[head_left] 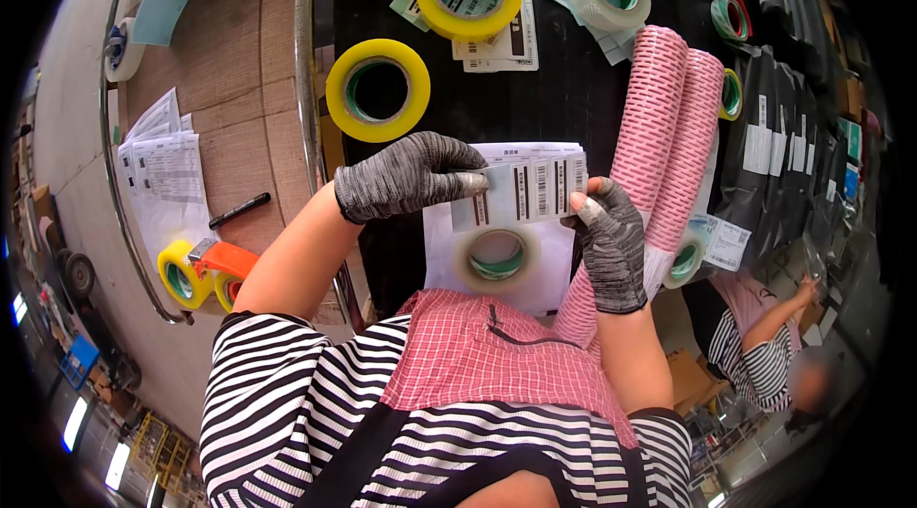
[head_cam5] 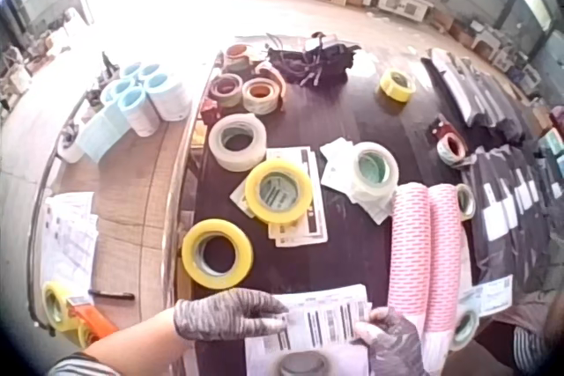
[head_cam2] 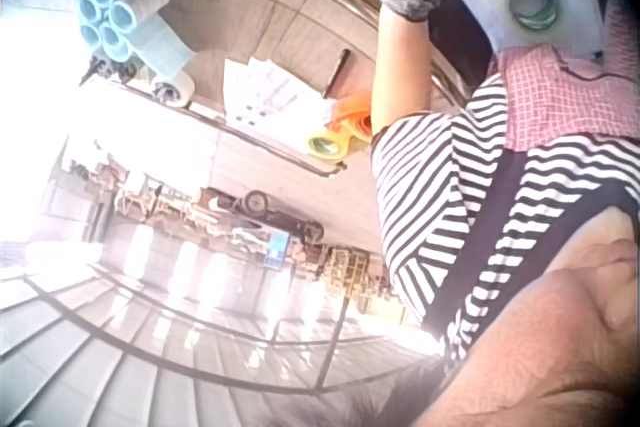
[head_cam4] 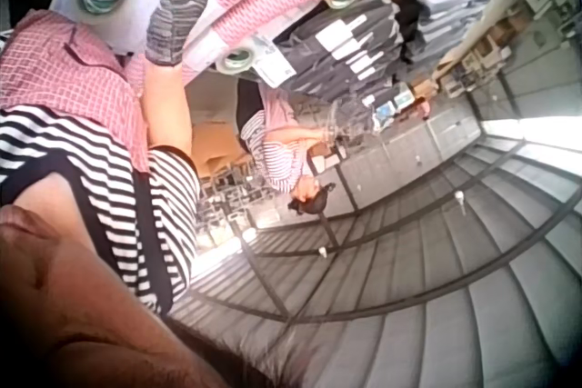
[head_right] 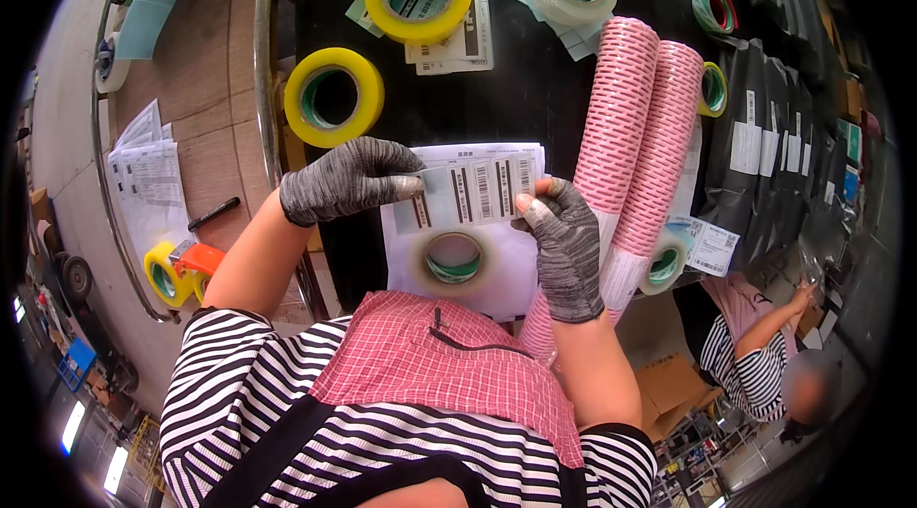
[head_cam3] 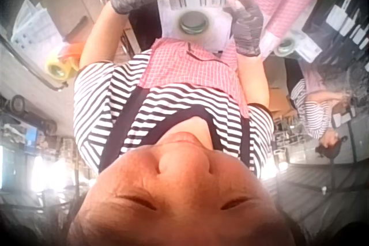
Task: The person picks up pink mesh-wrapped tubes, peels labels from a sheet, and applies the labels to the tubes before placing them back on the table.
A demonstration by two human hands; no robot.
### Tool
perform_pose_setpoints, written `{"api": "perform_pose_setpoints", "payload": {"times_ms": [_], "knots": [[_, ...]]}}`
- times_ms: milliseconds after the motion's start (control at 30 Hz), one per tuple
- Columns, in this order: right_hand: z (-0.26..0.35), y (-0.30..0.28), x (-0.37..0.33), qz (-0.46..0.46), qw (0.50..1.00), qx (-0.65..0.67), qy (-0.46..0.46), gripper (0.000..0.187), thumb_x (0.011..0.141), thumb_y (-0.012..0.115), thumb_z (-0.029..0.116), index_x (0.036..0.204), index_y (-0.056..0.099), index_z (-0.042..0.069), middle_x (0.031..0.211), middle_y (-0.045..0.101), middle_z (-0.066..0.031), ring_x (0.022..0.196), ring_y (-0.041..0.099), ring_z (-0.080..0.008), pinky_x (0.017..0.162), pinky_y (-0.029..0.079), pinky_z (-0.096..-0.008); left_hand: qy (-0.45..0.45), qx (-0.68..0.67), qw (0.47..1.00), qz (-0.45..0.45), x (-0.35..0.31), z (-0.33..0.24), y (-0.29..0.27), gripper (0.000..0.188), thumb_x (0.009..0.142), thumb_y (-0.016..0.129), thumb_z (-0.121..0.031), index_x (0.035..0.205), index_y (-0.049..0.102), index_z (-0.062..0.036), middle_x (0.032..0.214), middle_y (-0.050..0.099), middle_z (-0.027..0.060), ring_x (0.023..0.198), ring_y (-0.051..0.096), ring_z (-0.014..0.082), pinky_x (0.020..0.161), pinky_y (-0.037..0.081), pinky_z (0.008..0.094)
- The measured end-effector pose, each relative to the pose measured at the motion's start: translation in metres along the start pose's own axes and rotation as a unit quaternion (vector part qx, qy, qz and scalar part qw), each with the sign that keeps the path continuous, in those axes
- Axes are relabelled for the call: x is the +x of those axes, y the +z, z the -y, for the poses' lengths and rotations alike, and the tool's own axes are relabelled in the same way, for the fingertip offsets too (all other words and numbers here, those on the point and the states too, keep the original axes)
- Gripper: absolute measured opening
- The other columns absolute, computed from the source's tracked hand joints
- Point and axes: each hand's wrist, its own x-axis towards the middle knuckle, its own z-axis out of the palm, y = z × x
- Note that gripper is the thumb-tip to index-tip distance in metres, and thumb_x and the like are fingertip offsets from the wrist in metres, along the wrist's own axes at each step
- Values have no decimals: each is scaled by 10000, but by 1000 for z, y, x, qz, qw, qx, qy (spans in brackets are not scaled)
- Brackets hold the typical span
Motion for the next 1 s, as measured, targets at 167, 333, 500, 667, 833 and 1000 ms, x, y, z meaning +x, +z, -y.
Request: {"api": "perform_pose_setpoints", "payload": {"times_ms": [167,333,500,667,833,1000], "knots": [[11,2,22,102,928,-230,-274,465,918,653,116,1360,532,31,1350,579,-119,1245,540,-211,1060,418,-354,-16,64,997,49,2,-18,-1,333,944,684,-285,1131,698,-11,955,725,75,896,645,137,861,514,306],[35,31,33,309,819,-361,-323,348,920,671,236,1211,639,48,1232,637,-134,1215,560,-314,1134,318,-414,2,28,994,104,5,-13,2,340,948,671,-304,1121,701,-12,929,717,86,868,635,137,832,515,314],[33,31,42,373,831,-332,-245,254,917,687,284,973,707,37,865,670,-92,863,626,-236,901,465,-358,3,42,994,98,7,-16,3,355,934,681,-323,1107,705,-15,926,711,86,861,630,142,833,510,310],[30,41,35,318,916,-230,-86,288,955,646,306,949,701,23,760,623,-32,751,565,-118,719,480,-297,10,22,998,60,10,-13,10,263,935,693,-234,1078,709,-15,914,702,71,864,628,142,817,519,310],[13,46,43,230,954,-172,-79,279,977,627,298,978,692,26,805,632,-2,768,560,-87,715,471,-260,75,73,992,-71,19,-5,23,170,947,661,-123,1054,696,5,877,698,73,777,630,125,742,537,288],[6,42,57,150,965,-190,-103,270,976,627,282,952,680,18,781,626,-23,739,553,-104,691,459,-277,122,52,977,-166,22,5,24,163,960,642,-123,1053,696,-1,882,692,52,813,622,110,772,525,273]]}}
